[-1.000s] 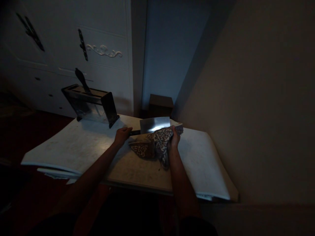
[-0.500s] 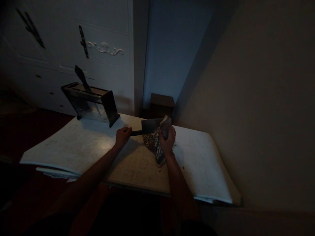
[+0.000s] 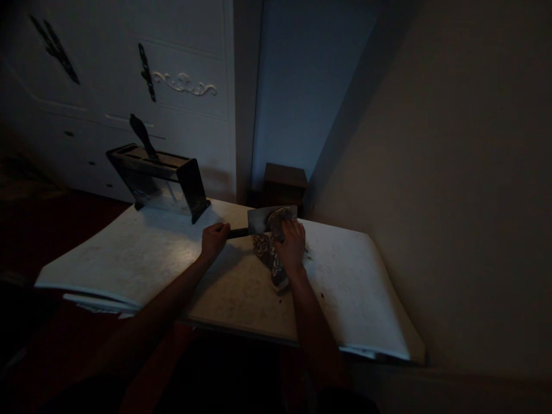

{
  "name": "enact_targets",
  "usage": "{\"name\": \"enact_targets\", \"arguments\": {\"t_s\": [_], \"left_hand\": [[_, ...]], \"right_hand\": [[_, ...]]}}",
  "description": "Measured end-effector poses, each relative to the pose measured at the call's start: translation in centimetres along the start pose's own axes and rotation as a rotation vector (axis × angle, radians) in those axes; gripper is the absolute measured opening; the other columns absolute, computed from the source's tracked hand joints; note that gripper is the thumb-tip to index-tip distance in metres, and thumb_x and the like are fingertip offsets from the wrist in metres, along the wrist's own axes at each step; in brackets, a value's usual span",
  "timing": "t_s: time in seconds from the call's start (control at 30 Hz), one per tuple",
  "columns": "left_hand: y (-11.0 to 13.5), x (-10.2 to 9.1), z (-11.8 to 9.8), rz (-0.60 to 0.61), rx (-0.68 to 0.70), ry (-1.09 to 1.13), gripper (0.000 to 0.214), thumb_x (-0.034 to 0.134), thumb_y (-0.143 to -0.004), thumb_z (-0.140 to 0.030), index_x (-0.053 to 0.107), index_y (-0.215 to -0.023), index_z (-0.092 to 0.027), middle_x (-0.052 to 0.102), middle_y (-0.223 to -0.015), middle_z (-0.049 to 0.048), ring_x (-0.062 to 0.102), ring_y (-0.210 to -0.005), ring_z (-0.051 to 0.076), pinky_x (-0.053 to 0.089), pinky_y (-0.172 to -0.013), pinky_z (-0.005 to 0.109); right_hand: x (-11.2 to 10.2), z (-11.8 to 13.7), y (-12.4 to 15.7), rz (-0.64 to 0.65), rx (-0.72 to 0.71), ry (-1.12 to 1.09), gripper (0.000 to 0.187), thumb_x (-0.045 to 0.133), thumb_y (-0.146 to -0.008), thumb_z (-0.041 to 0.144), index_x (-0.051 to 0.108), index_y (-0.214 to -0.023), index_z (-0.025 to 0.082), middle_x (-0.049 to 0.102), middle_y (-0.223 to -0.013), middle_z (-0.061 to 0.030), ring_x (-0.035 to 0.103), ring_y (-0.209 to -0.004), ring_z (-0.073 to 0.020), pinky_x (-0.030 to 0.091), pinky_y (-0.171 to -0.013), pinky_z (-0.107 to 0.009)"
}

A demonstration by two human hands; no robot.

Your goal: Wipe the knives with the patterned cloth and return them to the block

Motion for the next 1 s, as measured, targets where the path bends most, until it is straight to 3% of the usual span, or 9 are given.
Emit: {"name": "enact_targets", "arguments": {"t_s": [0.13, 0.27, 0.4, 0.67, 0.8, 1.0], "left_hand": [[-0.2, -0.2, 0.2, -0.024, -0.018, 0.02, 0.037, 0.05, -0.077, -0.037, 0.037, -0.048, -0.017, 0.029, -0.051, -0.0017, 0.033, -0.053, 0.01, 0.024, -0.052, 0.025], [-0.6, -0.2, 0.9, -0.036, -0.052, 0.036, 0.037, 0.05, -0.076, -0.037, 0.036, -0.048, -0.017, 0.029, -0.05, -0.0022, 0.032, -0.052, 0.01, 0.025, -0.052, 0.024], [-0.8, 0.2, 2.0, -0.025, -0.167, 0.103, 0.035, 0.051, -0.076, -0.042, 0.044, -0.052, -0.017, 0.034, -0.048, -0.0027, 0.035, -0.049, 0.01, 0.025, -0.048, 0.024], [-0.8, 0.8, 2.6, -0.003, -0.302, 0.403, 0.043, 0.06, -0.074, -0.053, 0.043, -0.055, -0.018, 0.037, -0.044, -0.0041, 0.034, -0.041, 0.008, 0.023, -0.04, 0.023], [-0.4, 1.5, 2.2, 0.135, -0.412, 0.53, 0.052, 0.062, -0.072, -0.065, 0.044, -0.063, -0.017, 0.044, -0.048, -0.0029, 0.035, -0.039, 0.007, 0.022, -0.038, 0.022], [0.8, 2.9, 1.0, 0.451, -0.55, 0.8, 0.06, 0.063, -0.072, -0.071, 0.049, -0.074, -0.013, 0.046, -0.053, -0.0042, 0.03, -0.035, 0.001, 0.021, -0.036, 0.017]], "right_hand": [[-1.0, -1.7, -0.2, -0.083, 0.184, -0.061, 0.044, 0.059, -0.075, 0.026, 0.062, -0.117, 0.015, 0.061, -0.125, -0.015, 0.052, -0.118, -0.0286, 0.028, -0.11, -0.048], [-1.8, -2.2, -0.1, -0.055, 0.398, -0.059, 0.033, 0.057, -0.076, 0.032, 0.066, -0.104, 0.017, 0.068, -0.099, -0.0117, 0.058, -0.092, -0.0258, 0.043, -0.088, -0.039], [-2.3, -2.0, 0.0, -0.032, 0.53, -0.08, 0.029, 0.056, -0.076, 0.04, 0.064, -0.095, 0.019, 0.065, -0.085, -0.0066, 0.055, -0.076, -0.0218, 0.04, -0.071, -0.031], [-2.0, -1.8, 0.1, -0.085, 0.477, -0.166, 0.021, 0.056, -0.074, 0.038, 0.06, -0.083, 0.019, 0.061, -0.075, -0.0029, 0.052, -0.069, -0.0187, 0.037, -0.065, -0.029], [-1.3, -1.3, 0.2, -0.05, 0.406, -0.223, 0.026, 0.057, -0.076, 0.038, 0.062, -0.091, 0.018, 0.064, -0.082, -0.004, 0.053, -0.072, -0.0188, 0.041, -0.07, -0.03], [-0.5, 0.0, 0.4, -0.017, 0.3, -0.319, 0.029, 0.059, -0.077, 0.037, 0.064, -0.097, 0.017, 0.066, -0.087, -0.0044, 0.055, -0.077, -0.0197, 0.045, -0.078, -0.032]]}}
Point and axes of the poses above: each hand's wrist, its own y-axis away from the middle knuckle, its own x-axis out of the palm, z = x × y, the point moved 4 cm from there along -y, towards the middle knuckle
